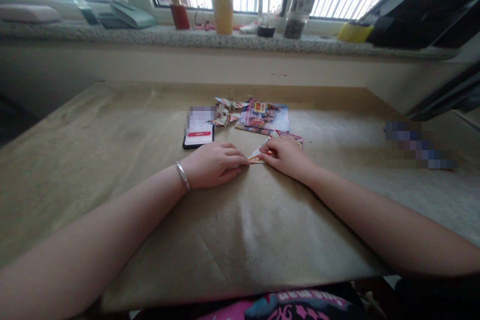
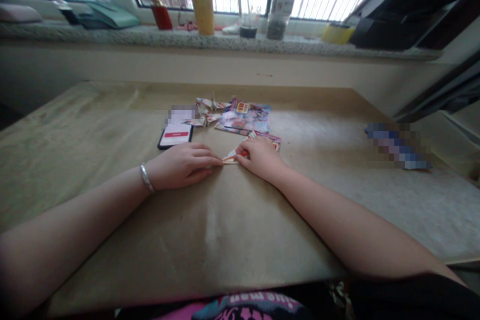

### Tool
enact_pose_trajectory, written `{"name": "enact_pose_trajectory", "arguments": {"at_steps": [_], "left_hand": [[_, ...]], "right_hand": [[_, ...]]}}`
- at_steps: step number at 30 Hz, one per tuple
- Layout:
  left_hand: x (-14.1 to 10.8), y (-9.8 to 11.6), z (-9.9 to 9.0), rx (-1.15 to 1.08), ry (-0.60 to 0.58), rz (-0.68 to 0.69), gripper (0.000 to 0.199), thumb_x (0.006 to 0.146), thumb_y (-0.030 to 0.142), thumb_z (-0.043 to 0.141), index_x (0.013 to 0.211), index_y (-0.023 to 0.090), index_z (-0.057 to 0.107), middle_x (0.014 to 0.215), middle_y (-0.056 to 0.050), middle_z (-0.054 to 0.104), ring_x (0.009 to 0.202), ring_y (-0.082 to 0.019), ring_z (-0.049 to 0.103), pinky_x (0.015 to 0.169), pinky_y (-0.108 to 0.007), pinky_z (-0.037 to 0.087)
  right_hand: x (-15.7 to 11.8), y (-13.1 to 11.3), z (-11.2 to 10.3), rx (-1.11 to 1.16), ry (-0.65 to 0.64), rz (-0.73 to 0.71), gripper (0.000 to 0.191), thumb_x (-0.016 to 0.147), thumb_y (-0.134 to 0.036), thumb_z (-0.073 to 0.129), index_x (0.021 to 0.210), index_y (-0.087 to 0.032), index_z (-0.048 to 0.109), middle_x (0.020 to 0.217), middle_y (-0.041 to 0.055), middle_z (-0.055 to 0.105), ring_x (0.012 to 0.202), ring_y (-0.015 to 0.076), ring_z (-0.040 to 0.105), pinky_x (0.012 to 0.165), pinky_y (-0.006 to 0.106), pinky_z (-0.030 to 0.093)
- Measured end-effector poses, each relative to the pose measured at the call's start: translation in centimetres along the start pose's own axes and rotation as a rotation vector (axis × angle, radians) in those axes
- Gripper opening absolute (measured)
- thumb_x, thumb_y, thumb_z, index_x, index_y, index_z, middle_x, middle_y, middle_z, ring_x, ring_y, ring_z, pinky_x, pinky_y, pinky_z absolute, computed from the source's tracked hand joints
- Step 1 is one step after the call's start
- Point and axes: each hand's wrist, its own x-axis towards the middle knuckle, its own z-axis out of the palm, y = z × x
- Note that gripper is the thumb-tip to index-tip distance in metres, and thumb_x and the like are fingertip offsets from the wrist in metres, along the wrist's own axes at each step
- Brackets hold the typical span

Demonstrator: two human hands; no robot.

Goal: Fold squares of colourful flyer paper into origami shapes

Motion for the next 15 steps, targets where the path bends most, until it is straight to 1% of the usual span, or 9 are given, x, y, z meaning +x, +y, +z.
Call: {"name": "enact_pose_trajectory", "arguments": {"at_steps": [8,15], "left_hand": [[0.31,0.54,0.02,0.104,0.0,0.02,0.028,0.09,0.02,0.045,0.111,0.019,0.064,0.102,-0.007,0.067,0.091,-0.018,0.059,0.079,-0.03,0.05],[0.3,0.35,-0.03,0.104,-0.025,0.046,0.029,0.09,0.018,0.044,0.111,0.018,0.064,0.104,-0.007,0.067,0.094,-0.019,0.059,0.08,-0.03,0.05]], "right_hand": [[0.07,-0.01,0.06,0.001,-0.001,0.014,0.015,0.082,-0.032,0.061,0.079,-0.019,0.069,0.077,0.0038,0.068,0.074,0.0182,0.057,0.07,0.03,0.034],[0.08,0.01,0.09,-0.006,0.001,0.012,0.016,0.083,-0.032,0.061,0.08,-0.019,0.068,0.078,0.0045,0.068,0.075,0.019,0.057,0.07,0.03,0.034]]}}
